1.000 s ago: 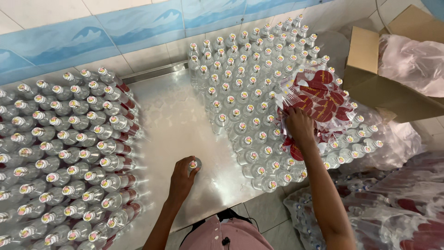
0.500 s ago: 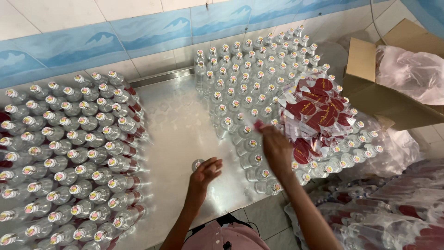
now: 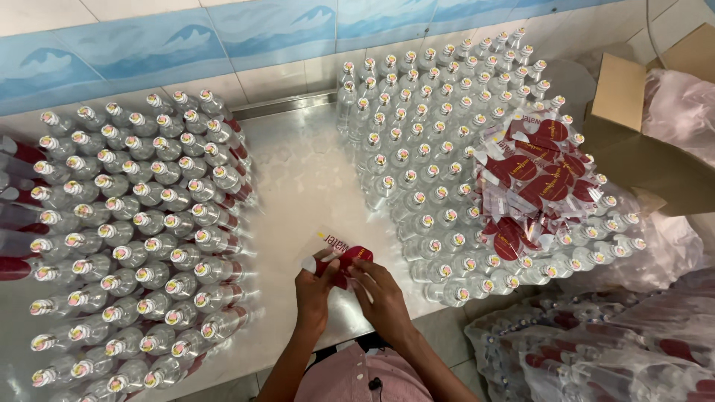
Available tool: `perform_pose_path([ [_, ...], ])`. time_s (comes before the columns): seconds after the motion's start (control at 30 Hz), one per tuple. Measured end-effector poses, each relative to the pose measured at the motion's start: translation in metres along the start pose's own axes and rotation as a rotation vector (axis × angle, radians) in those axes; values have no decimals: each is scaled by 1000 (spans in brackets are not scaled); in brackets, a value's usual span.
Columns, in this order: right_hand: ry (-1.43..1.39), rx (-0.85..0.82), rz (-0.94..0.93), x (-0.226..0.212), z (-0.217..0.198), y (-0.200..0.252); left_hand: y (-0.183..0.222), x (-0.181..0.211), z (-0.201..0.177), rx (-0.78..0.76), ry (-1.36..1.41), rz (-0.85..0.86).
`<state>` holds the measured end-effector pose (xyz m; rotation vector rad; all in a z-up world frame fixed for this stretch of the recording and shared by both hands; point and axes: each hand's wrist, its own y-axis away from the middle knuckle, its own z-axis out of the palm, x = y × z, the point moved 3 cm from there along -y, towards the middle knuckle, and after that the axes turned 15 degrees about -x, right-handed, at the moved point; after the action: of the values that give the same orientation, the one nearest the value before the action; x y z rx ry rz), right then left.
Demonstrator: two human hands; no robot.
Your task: The person repeatedly picks up a clear plastic bottle from a large group on the table, wraps a red and white label around its neck, and places the labeled bottle into a separate group. This process is repeated continuously throughout the video.
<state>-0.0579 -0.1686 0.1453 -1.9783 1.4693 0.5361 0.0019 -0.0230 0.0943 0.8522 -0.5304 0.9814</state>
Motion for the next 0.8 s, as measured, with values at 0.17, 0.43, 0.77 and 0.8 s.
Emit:
perform_pose_path([
  [0.17,-161,40,167,18,0,-6,-5,-7,-21,90,-159,2],
  [0.43,-444,14,449,14,-6,-34,-9,14,-9,35,-353,40],
  [0.77,-845,120,489,40,7,-41,-8,0,-18,-182,-62,-27],
  [0.8,-895,124,477,38,6,-42,-6,-4,-19,-214,54,-141],
])
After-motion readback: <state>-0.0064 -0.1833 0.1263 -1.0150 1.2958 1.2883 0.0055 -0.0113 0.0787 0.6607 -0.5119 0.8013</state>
